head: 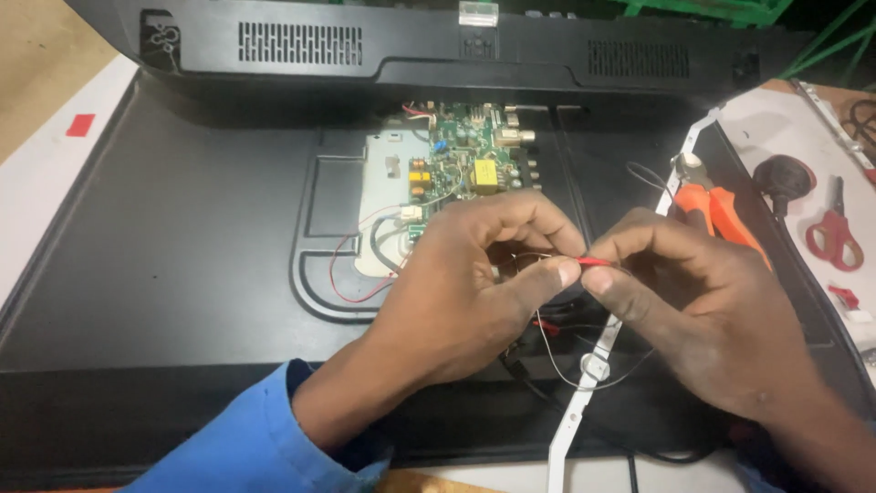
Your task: Repairing a television by soldering and taping internal wiring.
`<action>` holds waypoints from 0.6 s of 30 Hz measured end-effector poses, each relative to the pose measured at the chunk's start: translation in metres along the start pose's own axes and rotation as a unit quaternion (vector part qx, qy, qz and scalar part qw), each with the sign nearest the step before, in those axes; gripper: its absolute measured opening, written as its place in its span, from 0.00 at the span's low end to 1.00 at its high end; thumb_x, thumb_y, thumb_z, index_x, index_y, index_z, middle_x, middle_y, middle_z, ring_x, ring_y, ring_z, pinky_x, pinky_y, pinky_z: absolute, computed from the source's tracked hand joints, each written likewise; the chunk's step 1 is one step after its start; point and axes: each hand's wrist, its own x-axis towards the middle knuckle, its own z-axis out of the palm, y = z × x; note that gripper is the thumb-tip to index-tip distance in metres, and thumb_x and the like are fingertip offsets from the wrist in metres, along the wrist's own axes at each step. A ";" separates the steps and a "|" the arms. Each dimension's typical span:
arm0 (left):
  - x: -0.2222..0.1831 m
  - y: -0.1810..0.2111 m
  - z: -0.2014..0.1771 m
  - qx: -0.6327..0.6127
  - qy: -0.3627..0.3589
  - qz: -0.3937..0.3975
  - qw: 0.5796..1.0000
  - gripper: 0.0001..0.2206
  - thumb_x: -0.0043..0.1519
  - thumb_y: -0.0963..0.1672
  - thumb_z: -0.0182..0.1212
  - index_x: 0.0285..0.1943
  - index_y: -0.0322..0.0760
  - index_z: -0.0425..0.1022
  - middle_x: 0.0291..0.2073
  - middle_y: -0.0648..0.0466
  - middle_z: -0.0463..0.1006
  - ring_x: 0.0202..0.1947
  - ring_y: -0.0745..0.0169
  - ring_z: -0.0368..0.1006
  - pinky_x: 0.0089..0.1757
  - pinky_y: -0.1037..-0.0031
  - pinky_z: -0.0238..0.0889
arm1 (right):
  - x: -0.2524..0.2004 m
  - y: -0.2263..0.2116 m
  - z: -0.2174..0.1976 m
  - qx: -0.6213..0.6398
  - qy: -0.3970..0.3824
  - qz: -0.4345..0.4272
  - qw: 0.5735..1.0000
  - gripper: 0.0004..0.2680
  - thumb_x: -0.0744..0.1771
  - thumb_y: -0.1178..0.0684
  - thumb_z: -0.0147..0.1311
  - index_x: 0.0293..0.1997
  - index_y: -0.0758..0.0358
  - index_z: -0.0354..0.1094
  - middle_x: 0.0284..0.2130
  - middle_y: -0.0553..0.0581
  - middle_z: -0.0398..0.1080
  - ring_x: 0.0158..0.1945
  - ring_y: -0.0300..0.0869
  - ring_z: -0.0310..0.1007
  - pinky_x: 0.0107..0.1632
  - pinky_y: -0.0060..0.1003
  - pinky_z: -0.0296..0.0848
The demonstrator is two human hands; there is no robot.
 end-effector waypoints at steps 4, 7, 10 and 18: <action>0.000 0.000 -0.001 -0.018 -0.010 0.012 1.000 0.01 0.61 0.42 0.61 0.37 0.41 0.77 0.32 0.59 0.81 0.35 0.70 0.78 0.38 0.77 0.74 | 0.001 0.001 0.000 0.009 -0.002 -0.053 0.999 0.04 0.66 0.53 0.59 0.39 0.60 0.76 0.29 0.46 0.74 0.29 0.33 0.68 0.36 0.26 0.66; 0.000 -0.003 0.000 -0.021 -0.018 0.016 0.999 0.01 0.61 0.41 0.61 0.38 0.41 0.76 0.33 0.58 0.81 0.34 0.71 0.77 0.37 0.79 0.73 | 0.001 0.000 -0.001 -0.037 0.002 -0.094 0.995 0.03 0.67 0.53 0.59 0.38 0.59 0.75 0.30 0.46 0.74 0.31 0.33 0.69 0.38 0.26 0.67; -0.001 -0.006 0.002 -0.027 -0.021 0.017 0.999 0.01 0.61 0.41 0.60 0.38 0.40 0.76 0.30 0.58 0.80 0.30 0.72 0.75 0.33 0.81 0.71 | 0.000 0.002 0.002 -0.064 0.013 -0.140 0.988 0.02 0.67 0.56 0.60 0.38 0.61 0.73 0.30 0.50 0.73 0.32 0.35 0.71 0.39 0.27 0.68; -0.002 -0.006 0.001 -0.007 -0.025 0.001 1.000 0.04 0.57 0.38 0.61 0.32 0.40 0.79 0.27 0.57 0.84 0.27 0.73 0.79 0.32 0.82 0.76 | 0.001 0.022 -0.004 -0.368 0.072 -0.418 0.828 0.04 0.73 0.58 0.63 0.45 0.64 0.71 0.40 0.59 0.76 0.39 0.52 0.72 0.48 0.46 0.71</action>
